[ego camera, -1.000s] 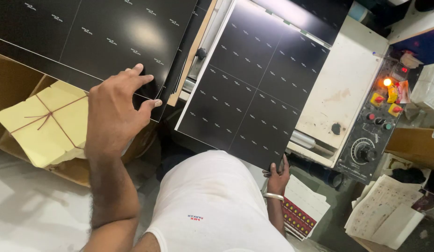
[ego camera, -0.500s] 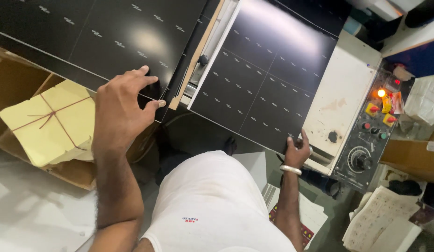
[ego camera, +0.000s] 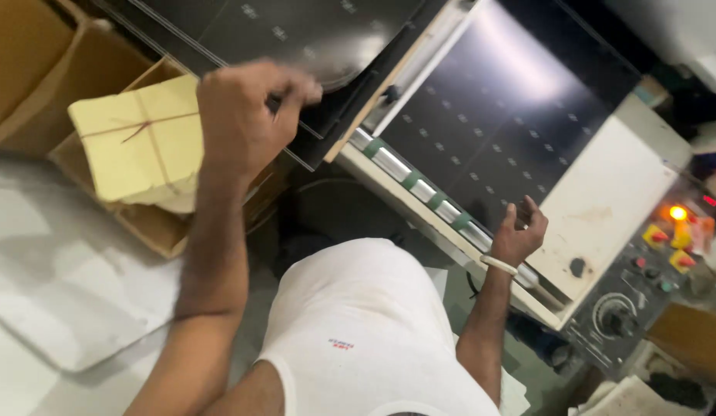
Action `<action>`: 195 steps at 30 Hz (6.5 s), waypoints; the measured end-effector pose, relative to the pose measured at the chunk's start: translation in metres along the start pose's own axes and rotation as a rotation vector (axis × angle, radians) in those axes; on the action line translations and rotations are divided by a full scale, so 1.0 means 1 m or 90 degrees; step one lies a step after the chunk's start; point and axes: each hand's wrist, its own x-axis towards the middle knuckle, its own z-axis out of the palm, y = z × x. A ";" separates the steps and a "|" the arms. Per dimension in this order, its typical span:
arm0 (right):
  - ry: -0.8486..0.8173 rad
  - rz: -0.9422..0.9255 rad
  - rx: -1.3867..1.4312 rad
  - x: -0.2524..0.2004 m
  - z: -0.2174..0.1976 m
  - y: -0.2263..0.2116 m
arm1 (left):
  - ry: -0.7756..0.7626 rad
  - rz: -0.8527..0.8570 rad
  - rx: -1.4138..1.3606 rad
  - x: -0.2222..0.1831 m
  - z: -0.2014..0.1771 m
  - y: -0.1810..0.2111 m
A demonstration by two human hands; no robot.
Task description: The person takes large black printed sheets one at a time from a stack and feeds them into a laminating machine, aligning each sheet against the rollers. The laminated sheet exits onto the output side and the person repeats the cycle with the next sheet.
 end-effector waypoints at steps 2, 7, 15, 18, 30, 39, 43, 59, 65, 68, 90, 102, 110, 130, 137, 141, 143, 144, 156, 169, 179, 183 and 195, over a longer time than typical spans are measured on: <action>-0.041 0.015 0.066 -0.017 0.003 -0.034 | 0.064 -0.019 -0.033 0.004 -0.002 0.009; -0.367 0.039 0.399 -0.043 0.008 -0.084 | 0.253 0.344 0.070 -0.001 0.033 0.059; -0.387 0.152 0.501 -0.051 -0.018 -0.102 | -0.148 0.477 -0.085 -0.041 0.086 0.092; -0.184 0.123 0.437 -0.041 -0.038 -0.066 | -0.114 0.377 -0.063 -0.023 0.054 0.063; 0.065 0.214 0.404 -0.103 -0.040 0.123 | -0.111 0.102 0.026 0.007 -0.006 -0.004; 0.087 0.204 0.281 -0.122 -0.021 0.086 | -0.124 0.005 -0.008 -0.005 0.009 0.008; 0.052 0.283 0.310 -0.113 -0.021 0.086 | -0.075 0.054 0.059 -0.010 0.014 0.019; 0.008 0.208 0.270 -0.186 -0.052 0.064 | -0.106 0.015 0.020 -0.013 0.012 0.015; 0.028 0.190 0.232 -0.162 -0.052 0.056 | -0.114 0.028 0.025 -0.010 0.006 0.021; 0.063 0.252 0.229 -0.126 -0.045 0.063 | -0.106 0.031 0.036 -0.010 0.007 0.021; 0.005 -0.005 -0.076 -0.009 0.000 0.009 | 0.091 0.070 -0.038 0.001 -0.006 0.025; -0.497 0.160 0.755 -0.064 -0.018 -0.089 | -0.228 0.538 -0.147 -0.044 0.102 0.112; -0.095 0.202 0.537 -0.064 -0.054 0.008 | -0.099 0.240 0.069 0.002 0.013 0.038; 0.046 0.217 0.367 -0.113 -0.011 0.111 | -0.086 0.076 0.099 0.001 0.002 0.012; 0.029 0.273 0.321 -0.115 -0.018 0.091 | -0.090 0.044 0.111 -0.007 0.006 0.023; 0.012 0.274 0.330 -0.130 -0.019 0.098 | -0.091 0.032 0.119 -0.008 0.009 0.020; 0.009 0.288 0.333 -0.142 -0.023 0.099 | -0.097 0.020 0.109 -0.010 0.011 0.019; 0.004 0.289 0.344 -0.148 -0.025 0.097 | -0.092 0.024 0.122 -0.010 0.012 0.018; 0.008 0.228 0.276 -0.168 -0.044 0.092 | -0.065 0.017 0.105 -0.009 0.010 0.019; -0.009 0.095 -0.038 -0.032 -0.030 0.103 | -0.031 0.003 0.059 -0.016 0.014 0.016; -0.011 -0.028 -0.175 0.015 -0.011 0.045 | -0.007 0.068 0.086 -0.013 0.001 0.008; -0.078 -0.012 -0.015 -0.009 0.003 -0.022 | 0.150 0.043 -0.072 -0.003 -0.009 0.009; -0.421 0.097 0.570 -0.057 -0.009 -0.098 | -0.211 0.429 -0.151 -0.041 0.082 0.090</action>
